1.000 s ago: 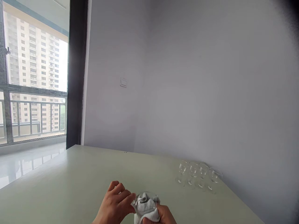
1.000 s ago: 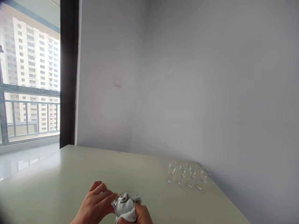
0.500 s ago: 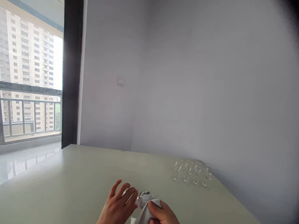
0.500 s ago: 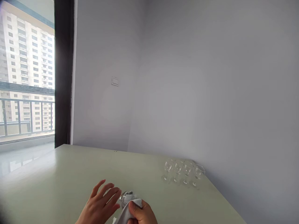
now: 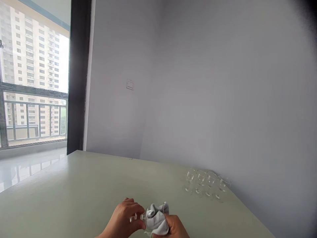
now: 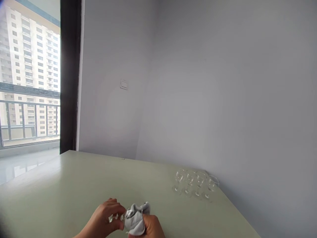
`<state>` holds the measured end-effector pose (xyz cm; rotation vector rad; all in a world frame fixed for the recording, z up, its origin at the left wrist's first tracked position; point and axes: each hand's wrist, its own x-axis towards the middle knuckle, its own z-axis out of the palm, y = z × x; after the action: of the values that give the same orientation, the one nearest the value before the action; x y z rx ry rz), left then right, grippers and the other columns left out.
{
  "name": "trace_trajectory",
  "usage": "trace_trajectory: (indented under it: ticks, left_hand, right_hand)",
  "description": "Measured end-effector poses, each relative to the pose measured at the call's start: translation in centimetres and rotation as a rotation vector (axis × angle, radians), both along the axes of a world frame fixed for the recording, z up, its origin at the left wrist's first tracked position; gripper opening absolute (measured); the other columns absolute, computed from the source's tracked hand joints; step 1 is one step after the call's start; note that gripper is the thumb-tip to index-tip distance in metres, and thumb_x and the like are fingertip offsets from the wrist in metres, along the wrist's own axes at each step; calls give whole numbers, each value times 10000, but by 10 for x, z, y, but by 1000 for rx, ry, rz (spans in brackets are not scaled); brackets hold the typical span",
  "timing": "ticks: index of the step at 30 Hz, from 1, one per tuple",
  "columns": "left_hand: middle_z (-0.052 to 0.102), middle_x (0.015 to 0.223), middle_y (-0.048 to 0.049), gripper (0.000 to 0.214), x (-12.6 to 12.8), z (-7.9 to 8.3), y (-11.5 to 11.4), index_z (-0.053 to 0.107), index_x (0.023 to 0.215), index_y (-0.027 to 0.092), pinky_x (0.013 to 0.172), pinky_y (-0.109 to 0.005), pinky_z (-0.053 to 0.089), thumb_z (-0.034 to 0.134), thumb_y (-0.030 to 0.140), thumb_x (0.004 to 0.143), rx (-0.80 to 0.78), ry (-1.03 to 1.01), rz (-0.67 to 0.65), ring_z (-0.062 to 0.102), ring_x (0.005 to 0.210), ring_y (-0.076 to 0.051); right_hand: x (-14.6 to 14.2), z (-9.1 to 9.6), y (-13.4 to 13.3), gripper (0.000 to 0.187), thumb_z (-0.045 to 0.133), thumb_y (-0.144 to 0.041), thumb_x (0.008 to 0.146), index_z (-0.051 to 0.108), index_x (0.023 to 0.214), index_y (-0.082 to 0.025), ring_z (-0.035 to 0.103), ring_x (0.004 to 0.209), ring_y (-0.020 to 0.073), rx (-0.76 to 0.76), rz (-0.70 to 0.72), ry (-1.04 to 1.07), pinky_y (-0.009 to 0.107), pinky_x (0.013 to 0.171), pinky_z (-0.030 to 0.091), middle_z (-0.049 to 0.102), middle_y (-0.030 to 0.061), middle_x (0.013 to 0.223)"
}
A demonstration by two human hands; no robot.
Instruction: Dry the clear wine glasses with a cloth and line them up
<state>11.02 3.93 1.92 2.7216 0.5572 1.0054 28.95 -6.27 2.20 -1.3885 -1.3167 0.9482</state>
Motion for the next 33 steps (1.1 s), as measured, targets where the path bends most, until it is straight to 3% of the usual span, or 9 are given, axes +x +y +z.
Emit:
trace_trajectory:
  ticks: [4, 9, 13, 18, 20, 23, 27, 30, 33]
  left_hand:
    - [694, 843, 15, 211, 0, 21, -17, 590, 1020, 214, 897, -371, 346, 560, 177, 814, 466, -123, 115, 589, 830, -179]
    - [689, 802, 24, 258, -6, 17, -11, 572, 1040, 194, 941, -392, 310, 520, 83, 813, 516, -140, 133, 557, 712, -141]
    - [650, 652, 21, 209, -11, 7, 1, 586, 1016, 201, 664, -288, 402, 583, 260, 816, 295, -59, 53, 514, 597, -144]
    - [596, 580, 48, 280, -10, 2, 4, 660, 705, 187, 508, -201, 352, 688, 465, 678, -424, 148, -120, 526, 584, -115]
    - [606, 609, 53, 303, -9, 0, 4, 665, 710, 184, 512, -185, 375, 675, 486, 680, -559, 187, -176, 544, 603, -114]
    - [681, 820, 6, 254, -5, 0, 2, 654, 932, 220, 725, -259, 445, 633, 405, 759, -203, 68, -26, 597, 779, -163]
    - [704, 901, 14, 192, 1, 9, -7, 630, 962, 243, 1039, -403, 248, 554, 146, 815, 476, -213, 171, 586, 986, -192]
    - [710, 811, 32, 205, 1, 16, -13, 644, 916, 232, 1074, -369, 207, 503, 110, 831, 615, -309, 209, 605, 950, -168]
    - [688, 722, 53, 205, -4, 19, -10, 636, 933, 227, 1065, -321, 225, 503, 107, 834, 585, -304, 194, 618, 738, -110]
  right_hand:
    - [-8, 0, 5, 445, 714, -569, 579, 583, 713, -166, 313, 336, 39, -263, -20, 543, 167, 367, 241, 422, -79, 386]
    - [-21, 3, 10, 530, 712, -627, 551, 571, 756, -159, 305, 314, 37, -258, 4, 582, 166, 341, 208, 415, -85, 383]
    - [-21, 14, 8, 484, 731, -553, 571, 624, 793, -136, 355, 450, 55, -112, 31, 218, 183, 437, 297, 444, -51, 542]
    - [-8, 24, 3, 290, 724, -392, 597, 573, 533, -153, 331, 568, 98, 37, 266, -179, 228, 508, 281, 385, -40, 559]
    - [-5, 20, 2, 321, 740, -363, 566, 505, 486, -159, 319, 553, 89, 30, 264, -191, 226, 491, 258, 367, -51, 539]
    - [-4, 7, 4, 318, 756, -403, 544, 556, 610, -165, 351, 479, 65, -63, 97, 64, 195, 449, 266, 420, -64, 518]
    - [-10, -10, 10, 471, 704, -590, 566, 563, 737, -174, 354, 305, 56, -266, -54, 578, 162, 337, 225, 441, -74, 369]
    - [-22, -11, 12, 485, 724, -602, 536, 540, 680, -176, 322, 289, 45, -268, -52, 750, 153, 328, 205, 408, -80, 326]
    - [-32, -7, 12, 511, 691, -639, 552, 560, 692, -166, 289, 312, 46, -202, -72, 642, 170, 341, 198, 365, -88, 353]
